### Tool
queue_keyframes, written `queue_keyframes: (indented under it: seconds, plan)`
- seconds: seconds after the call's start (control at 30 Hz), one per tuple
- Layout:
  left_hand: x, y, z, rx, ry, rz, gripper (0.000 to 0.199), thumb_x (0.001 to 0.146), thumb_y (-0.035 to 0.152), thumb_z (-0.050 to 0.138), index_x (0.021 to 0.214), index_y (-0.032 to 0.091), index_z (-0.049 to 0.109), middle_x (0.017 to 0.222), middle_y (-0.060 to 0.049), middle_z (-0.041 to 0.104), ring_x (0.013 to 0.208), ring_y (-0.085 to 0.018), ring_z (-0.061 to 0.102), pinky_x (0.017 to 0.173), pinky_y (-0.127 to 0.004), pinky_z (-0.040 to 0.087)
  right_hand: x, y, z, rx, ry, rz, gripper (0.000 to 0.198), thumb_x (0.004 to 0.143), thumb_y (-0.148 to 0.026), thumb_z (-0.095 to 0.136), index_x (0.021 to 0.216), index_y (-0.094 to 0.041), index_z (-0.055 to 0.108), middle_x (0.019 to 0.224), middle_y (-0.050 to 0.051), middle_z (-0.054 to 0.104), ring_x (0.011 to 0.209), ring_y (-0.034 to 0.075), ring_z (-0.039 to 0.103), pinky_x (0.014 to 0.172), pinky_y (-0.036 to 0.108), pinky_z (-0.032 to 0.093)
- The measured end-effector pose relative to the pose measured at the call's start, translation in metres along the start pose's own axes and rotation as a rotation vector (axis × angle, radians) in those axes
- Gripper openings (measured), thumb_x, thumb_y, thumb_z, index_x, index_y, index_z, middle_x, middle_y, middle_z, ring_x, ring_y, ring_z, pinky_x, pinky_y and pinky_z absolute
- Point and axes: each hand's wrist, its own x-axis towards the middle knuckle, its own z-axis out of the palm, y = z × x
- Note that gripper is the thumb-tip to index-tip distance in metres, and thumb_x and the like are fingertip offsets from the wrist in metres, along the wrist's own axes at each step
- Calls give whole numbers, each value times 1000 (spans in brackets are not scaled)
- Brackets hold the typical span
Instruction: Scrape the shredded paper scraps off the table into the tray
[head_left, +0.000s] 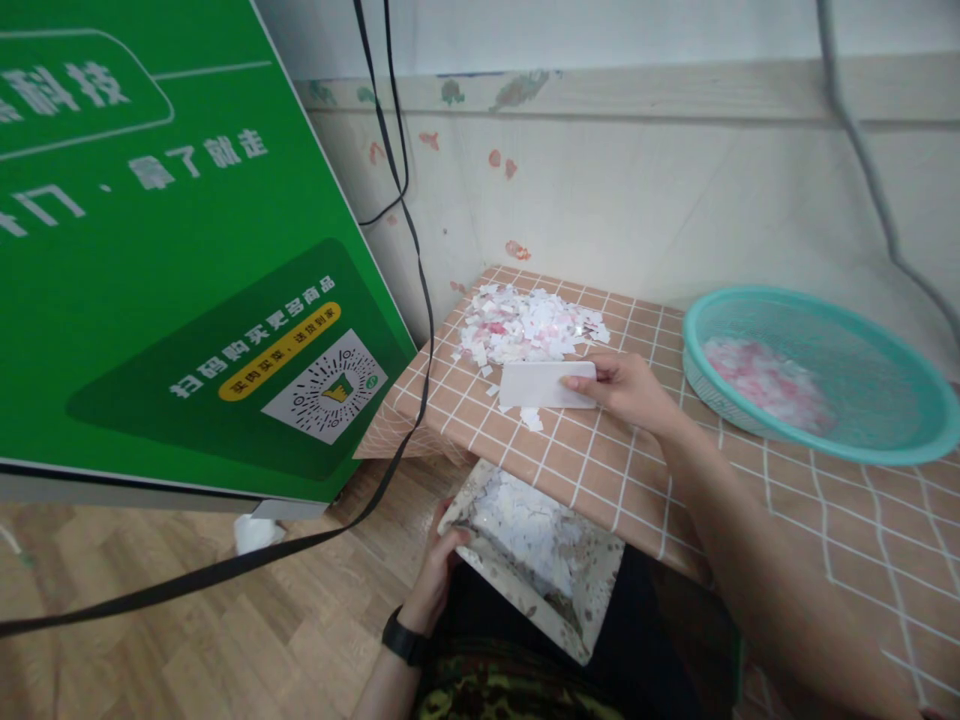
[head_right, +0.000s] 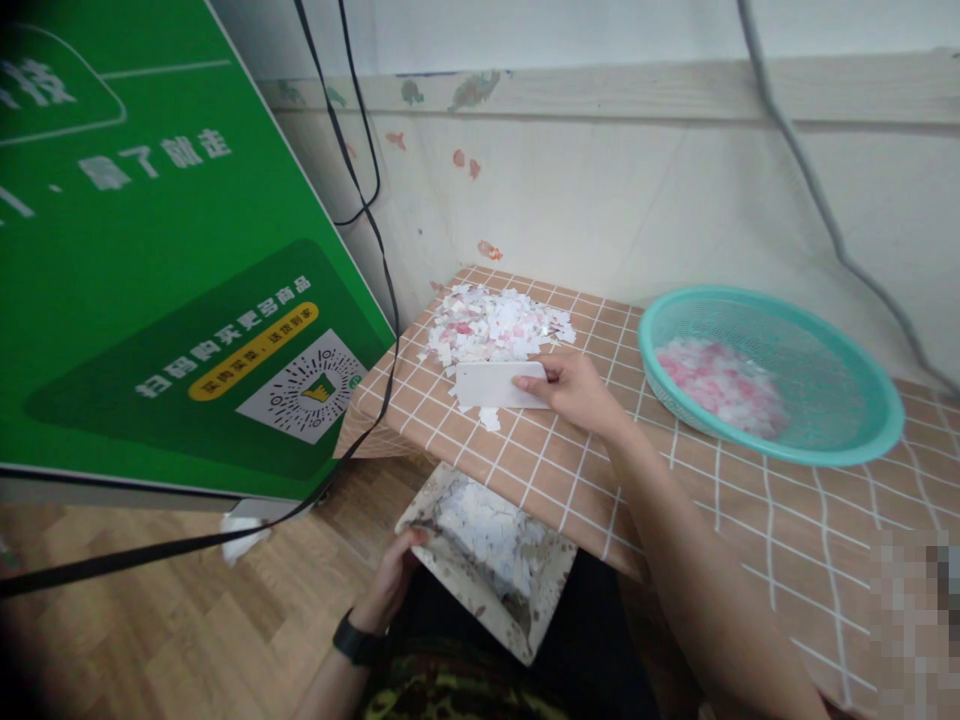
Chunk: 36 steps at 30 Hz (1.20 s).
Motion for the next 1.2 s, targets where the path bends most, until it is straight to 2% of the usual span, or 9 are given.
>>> queue_keyframes:
  seconds: [0.27,0.57,0.7,0.9,1.1,1.2]
  plan:
    - [0,0,0,-12,12,21,53,62,26,76,115,20,71,97,-4,77,91,-29,70,79,-37,54,0,5,1,-51,51,-19,42,81,-59,69,77,-17,75,69,3,67,63,17,55,57,29,42]
    - [-1,0,0,-4,16,24,54,64,25,75,118,22,70,98,-3,76,92,-28,69,78,-35,52,4,15,0,-76,198,-50,39,84,-56,69,80,-18,76,67,2,64,62,16,54,57,29,38]
    - [-3,3,2,-6,-6,14,53,66,24,75,118,22,69,99,-3,76,93,-28,68,77,-34,52,5,17,2,-95,168,-75,36,86,-53,68,86,-19,78,72,2,69,66,17,58,61,29,40]
    - [-4,3,2,-3,-17,29,52,67,24,74,119,22,69,101,-3,76,94,-28,68,78,-35,53,4,18,-2,-105,170,-26,40,84,-56,69,80,-17,77,67,2,66,61,16,54,55,29,37]
    - [-1,0,0,-20,-44,62,52,66,25,74,118,21,69,102,-4,76,95,-28,68,80,-36,52,6,19,4,-138,166,-147,35,89,-52,65,87,-20,78,72,2,69,66,17,59,61,29,41]
    - [0,-2,-2,-17,-40,55,51,66,27,75,116,20,71,103,-4,76,97,-30,69,82,-37,52,6,19,0,-151,161,-124,37,88,-53,66,82,-19,77,68,2,67,63,17,57,58,29,39]
